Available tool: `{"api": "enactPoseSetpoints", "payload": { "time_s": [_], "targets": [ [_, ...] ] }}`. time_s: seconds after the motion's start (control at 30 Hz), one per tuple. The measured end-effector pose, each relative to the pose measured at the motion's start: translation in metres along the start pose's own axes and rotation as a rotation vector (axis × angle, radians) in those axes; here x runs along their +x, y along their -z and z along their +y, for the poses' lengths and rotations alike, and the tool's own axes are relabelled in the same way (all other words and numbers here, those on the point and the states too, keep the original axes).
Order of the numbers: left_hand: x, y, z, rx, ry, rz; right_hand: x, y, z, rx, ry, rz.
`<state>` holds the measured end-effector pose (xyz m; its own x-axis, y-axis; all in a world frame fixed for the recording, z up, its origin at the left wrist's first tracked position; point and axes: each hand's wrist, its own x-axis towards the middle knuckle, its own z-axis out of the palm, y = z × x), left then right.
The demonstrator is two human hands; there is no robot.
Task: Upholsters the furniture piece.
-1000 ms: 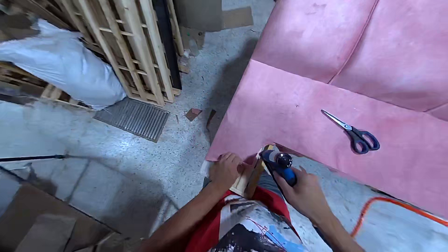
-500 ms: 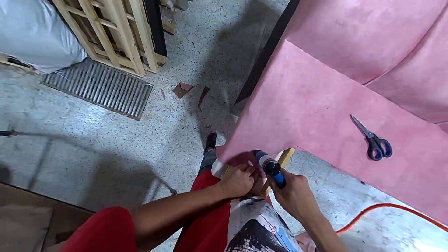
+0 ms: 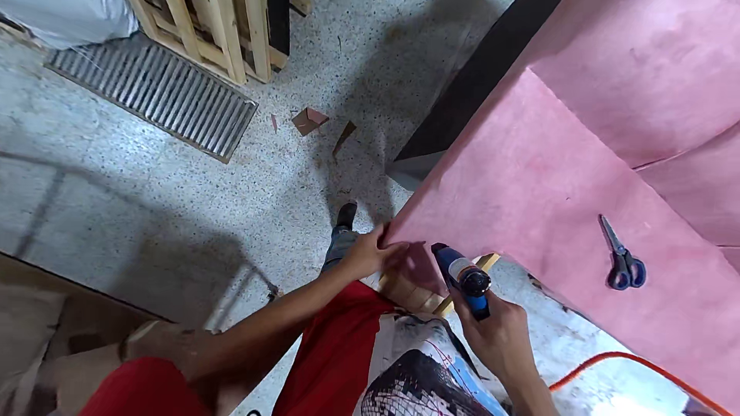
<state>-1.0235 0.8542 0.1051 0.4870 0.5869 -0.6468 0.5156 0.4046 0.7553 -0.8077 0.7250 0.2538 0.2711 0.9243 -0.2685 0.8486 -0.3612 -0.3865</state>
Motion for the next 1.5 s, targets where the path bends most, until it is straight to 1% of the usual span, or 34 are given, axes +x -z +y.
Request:
{"api": "enactPoseSetpoints", "payload": {
  "time_s": [0.1, 0.13, 0.23, 0.27, 0.37, 0.47, 0.57, 0.67, 0.73, 0.77, 0.83, 0.93, 1.0, 1.07, 1.17, 1.23, 1.3, 1.37, 1.43, 1.47, 1.5],
  "targets": [
    [-0.002, -0.003, -0.023, -0.07, -0.136, -0.111, 0.017, 0.004, 0.002, 0.013, 0.098, -0.046],
    [-0.002, -0.001, -0.03, -0.104, -0.153, -0.14, 0.026, 0.005, 0.005, -0.011, 0.13, -0.077],
    [-0.006, 0.003, -0.042, -0.149, -0.076, -0.175, 0.058, 0.011, 0.01, -0.138, 0.21, -0.161],
    [-0.007, 0.003, -0.046, -0.143, -0.077, -0.173, 0.068, 0.014, 0.009, -0.16, 0.231, -0.18],
    [-0.011, 0.001, -0.056, -0.203, -0.092, -0.143, 0.091, 0.021, 0.005, -0.138, 0.271, -0.212],
    [-0.015, 0.0, -0.064, -0.327, -0.072, -0.154, 0.098, 0.014, 0.004, -0.135, 0.273, -0.238],
    [-0.016, 0.008, -0.071, -0.682, 0.016, -0.238, 0.089, 0.004, 0.001, -0.13, 0.279, -0.253],
    [-0.001, 0.007, -0.083, -0.944, 0.223, -0.361, 0.066, -0.009, -0.005, -0.132, 0.287, -0.297],
    [0.015, 0.0, -0.088, -0.951, 0.367, -0.435, 0.052, -0.015, -0.01, -0.121, 0.288, -0.327],
    [0.021, -0.003, -0.09, -0.941, 0.411, -0.487, 0.046, -0.018, -0.013, -0.121, 0.277, -0.352],
    [0.027, -0.006, -0.093, -0.992, 0.409, -0.537, 0.038, -0.02, -0.02, -0.158, 0.256, -0.382],
    [0.033, -0.008, -0.102, -1.14, 0.367, -0.464, 0.045, -0.007, -0.041, -0.234, 0.325, -0.358],
    [0.032, -0.008, -0.106, -1.153, 0.374, -0.479, 0.058, 0.004, -0.06, -0.279, 0.426, -0.368],
    [0.031, -0.012, -0.11, -1.127, 0.401, -0.527, 0.077, 0.015, -0.087, -0.343, 0.572, -0.395],
    [0.029, -0.026, -0.119, -1.127, 0.384, -0.58, 0.118, 0.027, -0.139, -0.447, 0.823, -0.508],
    [0.026, -0.033, -0.119, -1.255, 0.361, -0.546, 0.148, 0.025, -0.174, -0.529, 0.933, -0.655],
    [0.028, -0.035, -0.12, -1.357, 0.304, -0.496, 0.18, 0.01, -0.215, -0.684, 0.895, -0.889],
    [0.035, -0.039, -0.126, -1.318, 0.263, -0.436, 0.214, -0.025, -0.251, -0.784, 0.792, -1.066],
    [0.042, -0.046, -0.135, -1.209, 0.25, -0.388, 0.243, -0.072, -0.279, -0.83, 0.597, -1.203],
    [0.044, -0.048, -0.14, -1.155, 0.253, -0.405, 0.255, -0.099, -0.288, -0.849, 0.466, -1.268],
    [0.042, -0.046, -0.143, -1.15, 0.262, -0.467, 0.266, -0.126, -0.294, -0.866, 0.342, -1.334]
  ]
}}
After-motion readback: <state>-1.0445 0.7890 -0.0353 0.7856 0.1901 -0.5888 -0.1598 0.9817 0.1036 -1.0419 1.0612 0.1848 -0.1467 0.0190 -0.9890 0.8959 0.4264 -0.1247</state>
